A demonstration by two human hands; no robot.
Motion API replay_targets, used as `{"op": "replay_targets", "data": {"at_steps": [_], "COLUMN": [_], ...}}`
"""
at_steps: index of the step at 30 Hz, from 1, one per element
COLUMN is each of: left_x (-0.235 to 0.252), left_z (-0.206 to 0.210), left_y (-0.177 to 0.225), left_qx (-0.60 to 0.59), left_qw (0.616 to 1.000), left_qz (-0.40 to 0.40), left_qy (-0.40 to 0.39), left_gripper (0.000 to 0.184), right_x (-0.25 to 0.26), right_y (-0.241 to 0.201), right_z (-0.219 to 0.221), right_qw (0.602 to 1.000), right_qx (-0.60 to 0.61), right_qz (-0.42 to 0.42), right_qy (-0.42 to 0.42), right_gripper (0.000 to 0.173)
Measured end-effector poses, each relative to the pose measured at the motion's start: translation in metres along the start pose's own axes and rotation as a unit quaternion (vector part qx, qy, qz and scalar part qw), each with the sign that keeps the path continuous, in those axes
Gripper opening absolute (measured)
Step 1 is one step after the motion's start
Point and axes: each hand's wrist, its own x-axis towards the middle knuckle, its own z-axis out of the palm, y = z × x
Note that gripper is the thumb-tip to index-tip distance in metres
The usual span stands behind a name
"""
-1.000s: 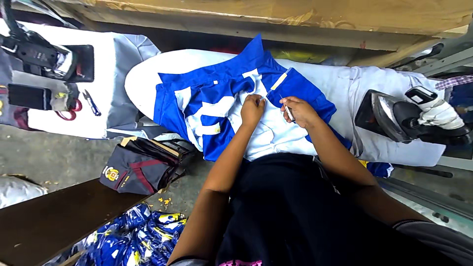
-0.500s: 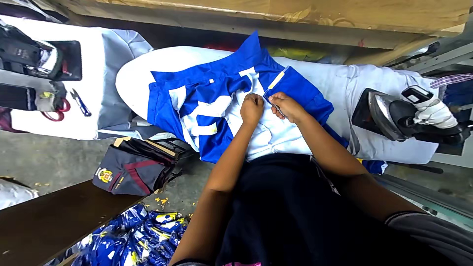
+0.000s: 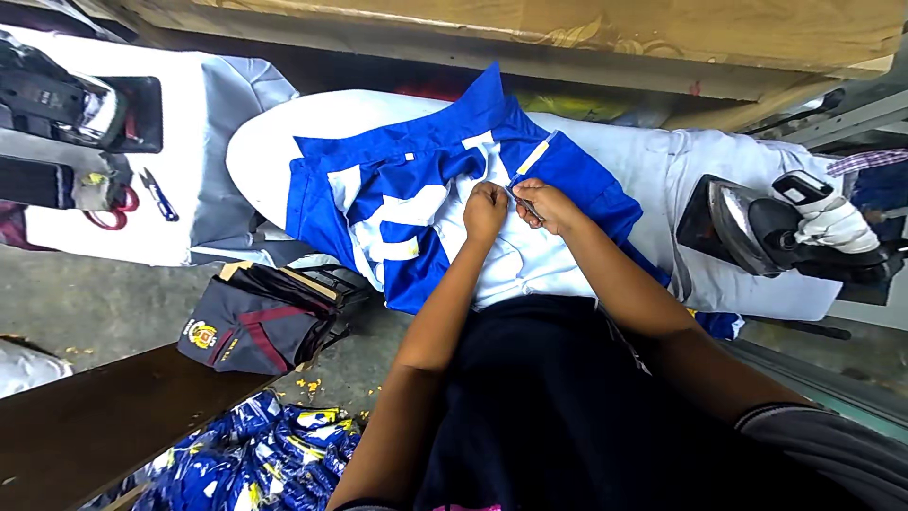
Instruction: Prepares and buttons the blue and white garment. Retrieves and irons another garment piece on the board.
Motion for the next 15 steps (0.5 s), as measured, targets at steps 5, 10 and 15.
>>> {"op": "replay_targets", "data": {"at_steps": [5,10,15], "left_x": [-0.001,-0.040,-0.136], "left_z": [-0.001,-0.038,-0.112], "left_y": [-0.001,-0.009,-0.097], "left_qx": [-0.011,-0.114,-0.191], "left_qw": [1.000,0.990,0.963], "left_qz": [0.010,0.083,-0.063], "left_qy": [0.005,0.017,0.181], "left_gripper": [0.024,0.022,0.025], "right_x": [-0.002,-0.012,-0.017], "right_y": [0.000,-0.001,-0.002], "right_z": [-0.001,-0.014,-0.047], "right_qw": [1.000,0.998,0.991], "right_qx": [0.011,0.040,0.077], "right_qz": [-0.007,-0.053,-0.110], "right_qy": [-0.004,-0.007,-0.005], "right_gripper": [0.017,0.024,0.033]}}
